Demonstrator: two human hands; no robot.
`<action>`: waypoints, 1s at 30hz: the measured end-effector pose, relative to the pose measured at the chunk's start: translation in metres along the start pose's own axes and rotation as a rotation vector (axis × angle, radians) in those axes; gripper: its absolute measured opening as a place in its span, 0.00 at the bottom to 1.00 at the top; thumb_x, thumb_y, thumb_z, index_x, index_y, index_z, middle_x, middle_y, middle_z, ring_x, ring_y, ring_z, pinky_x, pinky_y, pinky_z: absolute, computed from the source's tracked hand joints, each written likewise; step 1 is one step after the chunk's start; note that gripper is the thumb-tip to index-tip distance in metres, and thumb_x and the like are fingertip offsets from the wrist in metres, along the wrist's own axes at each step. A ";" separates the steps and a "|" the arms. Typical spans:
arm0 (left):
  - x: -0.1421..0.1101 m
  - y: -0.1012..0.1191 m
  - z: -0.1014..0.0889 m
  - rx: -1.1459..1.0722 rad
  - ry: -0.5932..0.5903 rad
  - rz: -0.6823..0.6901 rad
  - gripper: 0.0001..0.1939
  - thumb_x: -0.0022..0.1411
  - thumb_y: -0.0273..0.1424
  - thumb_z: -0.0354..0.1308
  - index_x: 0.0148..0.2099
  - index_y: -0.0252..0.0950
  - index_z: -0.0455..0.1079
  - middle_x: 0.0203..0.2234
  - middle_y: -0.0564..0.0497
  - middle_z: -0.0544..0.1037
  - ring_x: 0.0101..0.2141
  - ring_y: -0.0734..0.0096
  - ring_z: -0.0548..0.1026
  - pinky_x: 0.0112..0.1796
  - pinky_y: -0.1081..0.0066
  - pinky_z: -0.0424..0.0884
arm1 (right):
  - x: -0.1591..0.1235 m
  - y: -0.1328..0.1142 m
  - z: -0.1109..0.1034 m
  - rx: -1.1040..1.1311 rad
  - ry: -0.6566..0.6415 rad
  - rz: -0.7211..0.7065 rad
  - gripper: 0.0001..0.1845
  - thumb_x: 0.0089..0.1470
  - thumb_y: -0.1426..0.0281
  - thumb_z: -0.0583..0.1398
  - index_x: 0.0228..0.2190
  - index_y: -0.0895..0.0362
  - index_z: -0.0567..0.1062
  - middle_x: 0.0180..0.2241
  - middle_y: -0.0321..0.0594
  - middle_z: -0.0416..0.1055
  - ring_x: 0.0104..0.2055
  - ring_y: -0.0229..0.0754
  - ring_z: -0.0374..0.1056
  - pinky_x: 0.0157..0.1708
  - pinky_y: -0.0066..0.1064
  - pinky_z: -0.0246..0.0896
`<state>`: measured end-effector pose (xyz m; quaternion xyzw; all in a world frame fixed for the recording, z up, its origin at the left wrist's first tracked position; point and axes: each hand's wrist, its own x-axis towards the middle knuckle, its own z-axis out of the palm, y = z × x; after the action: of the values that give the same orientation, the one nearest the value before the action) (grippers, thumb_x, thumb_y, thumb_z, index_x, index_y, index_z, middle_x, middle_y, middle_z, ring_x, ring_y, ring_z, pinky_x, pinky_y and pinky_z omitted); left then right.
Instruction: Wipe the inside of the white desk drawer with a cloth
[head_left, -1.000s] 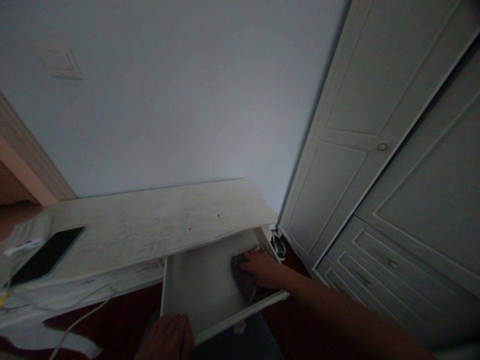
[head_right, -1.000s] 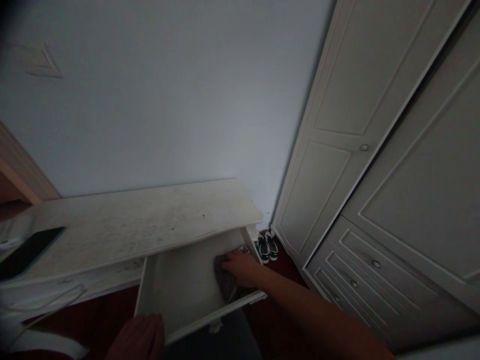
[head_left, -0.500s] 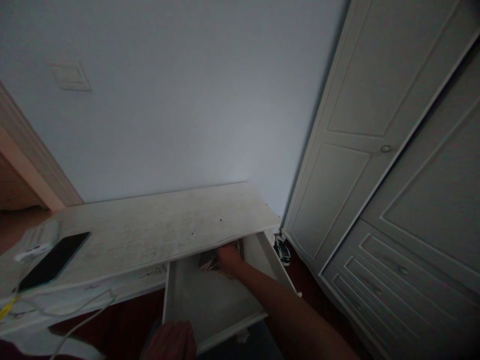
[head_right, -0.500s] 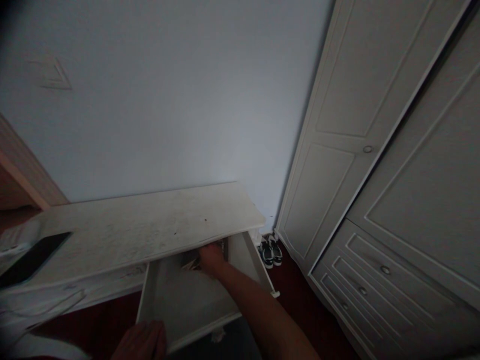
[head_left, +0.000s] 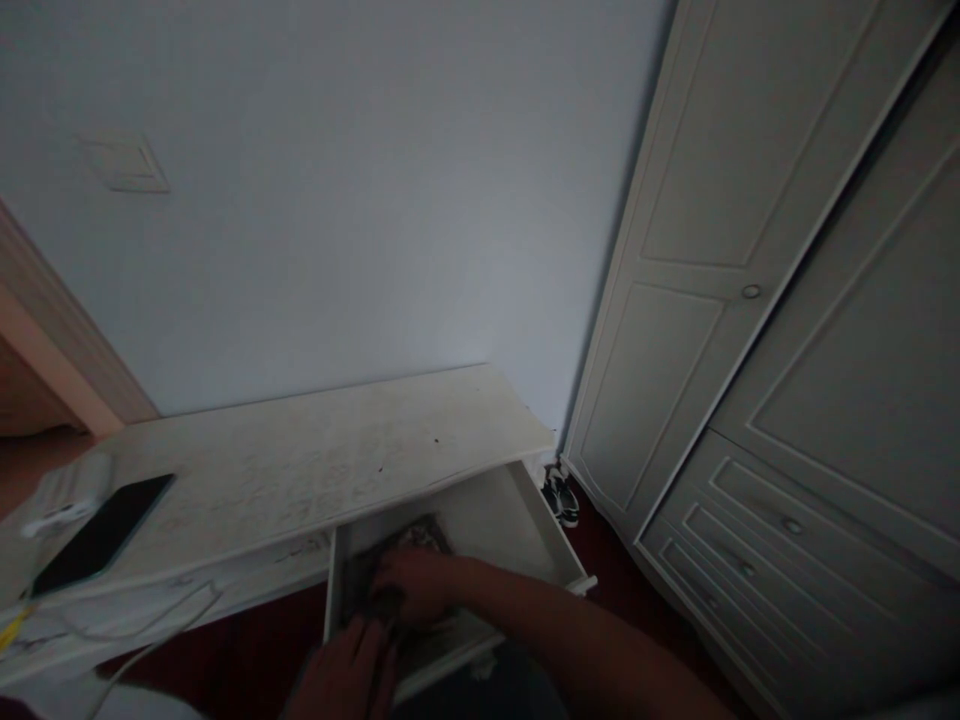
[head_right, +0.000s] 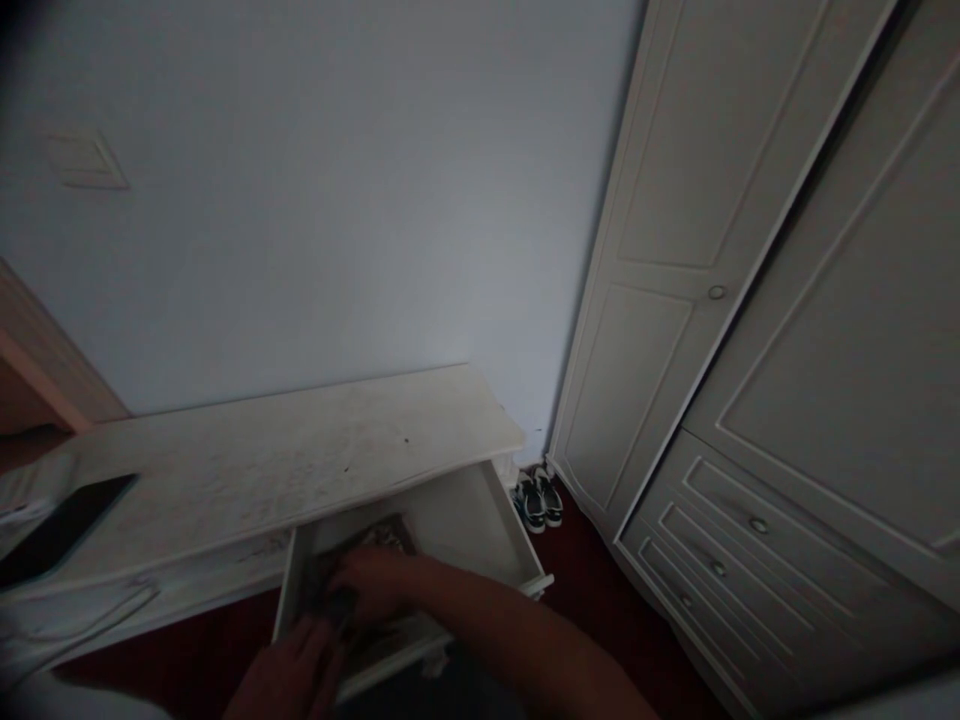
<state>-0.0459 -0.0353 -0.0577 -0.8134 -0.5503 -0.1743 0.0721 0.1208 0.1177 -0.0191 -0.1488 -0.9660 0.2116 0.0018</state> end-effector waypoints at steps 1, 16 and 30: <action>0.009 0.004 -0.005 -0.021 -0.043 -0.059 0.13 0.69 0.35 0.53 0.50 0.46 0.76 0.49 0.47 0.84 0.48 0.57 0.82 0.47 0.62 0.77 | -0.014 -0.004 -0.002 0.059 -0.045 -0.054 0.18 0.58 0.67 0.67 0.48 0.60 0.79 0.48 0.48 0.79 0.50 0.50 0.75 0.52 0.35 0.68; 0.145 0.065 -0.015 -0.012 -0.344 0.085 0.41 0.55 0.17 0.60 0.71 0.43 0.64 0.58 0.39 0.77 0.56 0.44 0.77 0.50 0.52 0.72 | -0.205 -0.040 0.009 -0.071 0.443 0.763 0.18 0.72 0.58 0.52 0.49 0.51 0.79 0.49 0.43 0.78 0.54 0.48 0.71 0.53 0.36 0.61; 0.070 -0.027 -0.076 -0.114 -0.016 -0.559 0.29 0.64 0.30 0.54 0.67 0.36 0.64 0.59 0.38 0.75 0.54 0.54 0.78 0.53 0.57 0.75 | -0.187 -0.048 0.008 -0.140 0.482 0.864 0.19 0.72 0.57 0.52 0.42 0.52 0.80 0.41 0.40 0.82 0.45 0.45 0.76 0.43 0.32 0.59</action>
<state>-0.0627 0.0125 0.0365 -0.6340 -0.7432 -0.2118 -0.0290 0.2847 0.0189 0.0044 -0.5799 -0.7999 0.0873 0.1272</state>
